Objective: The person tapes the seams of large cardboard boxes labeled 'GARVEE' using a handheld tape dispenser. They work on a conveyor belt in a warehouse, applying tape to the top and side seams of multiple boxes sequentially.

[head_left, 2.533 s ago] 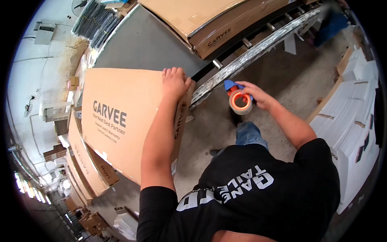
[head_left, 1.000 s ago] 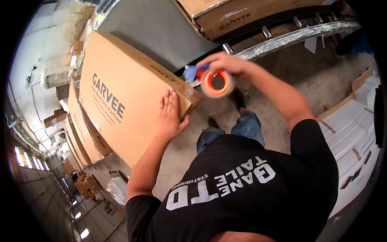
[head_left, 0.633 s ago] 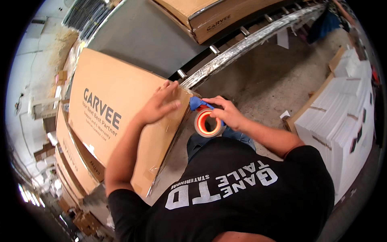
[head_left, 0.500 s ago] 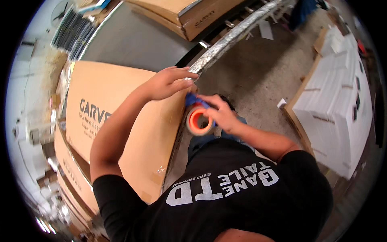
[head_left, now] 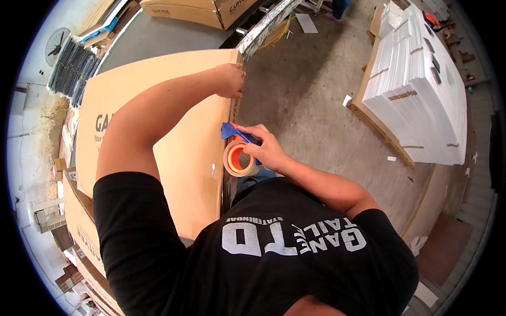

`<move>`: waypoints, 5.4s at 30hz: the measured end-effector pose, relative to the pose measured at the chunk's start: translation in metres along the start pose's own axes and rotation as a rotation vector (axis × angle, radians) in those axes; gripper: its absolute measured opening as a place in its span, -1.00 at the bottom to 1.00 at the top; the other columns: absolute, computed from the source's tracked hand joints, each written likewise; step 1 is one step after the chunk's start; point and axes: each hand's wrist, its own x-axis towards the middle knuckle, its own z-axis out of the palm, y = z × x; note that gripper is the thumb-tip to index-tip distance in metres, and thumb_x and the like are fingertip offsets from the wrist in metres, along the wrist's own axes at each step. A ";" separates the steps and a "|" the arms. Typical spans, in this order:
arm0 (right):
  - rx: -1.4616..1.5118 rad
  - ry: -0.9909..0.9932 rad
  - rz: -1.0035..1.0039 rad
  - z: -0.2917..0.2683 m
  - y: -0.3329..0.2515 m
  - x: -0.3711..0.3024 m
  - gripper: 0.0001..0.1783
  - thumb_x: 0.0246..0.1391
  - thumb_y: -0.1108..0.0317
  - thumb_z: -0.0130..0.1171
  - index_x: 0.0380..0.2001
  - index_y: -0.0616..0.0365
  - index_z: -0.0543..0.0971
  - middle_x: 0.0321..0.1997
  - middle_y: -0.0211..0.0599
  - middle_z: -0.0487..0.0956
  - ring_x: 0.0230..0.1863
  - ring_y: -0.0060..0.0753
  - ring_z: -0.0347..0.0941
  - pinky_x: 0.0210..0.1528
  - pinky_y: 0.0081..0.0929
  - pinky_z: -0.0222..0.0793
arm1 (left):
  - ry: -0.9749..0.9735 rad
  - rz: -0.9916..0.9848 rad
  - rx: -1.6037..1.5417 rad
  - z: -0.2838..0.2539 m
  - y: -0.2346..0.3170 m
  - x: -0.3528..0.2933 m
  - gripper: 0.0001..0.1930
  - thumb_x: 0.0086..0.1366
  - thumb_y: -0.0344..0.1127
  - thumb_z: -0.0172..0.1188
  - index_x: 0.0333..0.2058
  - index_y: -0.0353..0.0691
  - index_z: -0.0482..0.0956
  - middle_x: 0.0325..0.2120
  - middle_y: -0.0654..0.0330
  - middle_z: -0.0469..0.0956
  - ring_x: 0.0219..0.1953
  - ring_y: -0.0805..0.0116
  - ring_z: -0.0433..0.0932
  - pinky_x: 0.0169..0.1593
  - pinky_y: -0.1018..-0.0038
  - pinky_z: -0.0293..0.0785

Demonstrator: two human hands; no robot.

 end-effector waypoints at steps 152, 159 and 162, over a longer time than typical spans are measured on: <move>0.423 0.144 -0.005 -0.051 -0.036 0.085 -0.20 0.03 0.24 0.03 0.39 0.21 0.28 0.26 -0.06 0.49 0.29 -0.12 0.46 0.35 -0.18 0.40 | 0.103 -2.934 -0.712 0.261 0.459 -0.530 -0.15 0.47 0.36 -0.18 0.10 -0.47 0.56 -0.01 -0.28 0.62 0.08 -0.22 0.60 0.19 0.01 0.47; 0.406 0.007 0.042 -0.067 -0.062 0.149 -0.21 0.03 0.29 -0.03 0.40 0.24 0.25 0.27 -0.05 0.47 0.27 -0.11 0.48 0.33 -0.13 0.45 | 0.220 -3.078 -0.584 0.223 0.502 -0.459 -0.28 0.48 0.28 -0.11 -0.02 -0.39 0.63 -0.01 -0.22 0.62 0.06 -0.26 0.56 0.15 -0.04 0.45; 0.354 -0.089 -0.041 -0.094 -0.048 0.204 -0.17 -0.02 0.31 -0.02 0.40 0.26 0.24 0.31 0.03 0.43 0.25 -0.08 0.50 0.31 -0.16 0.47 | 0.164 -3.192 -0.723 0.183 0.514 -0.410 -0.26 0.48 0.29 -0.13 -0.02 -0.40 0.64 -0.01 -0.22 0.62 0.07 -0.25 0.55 0.14 -0.03 0.45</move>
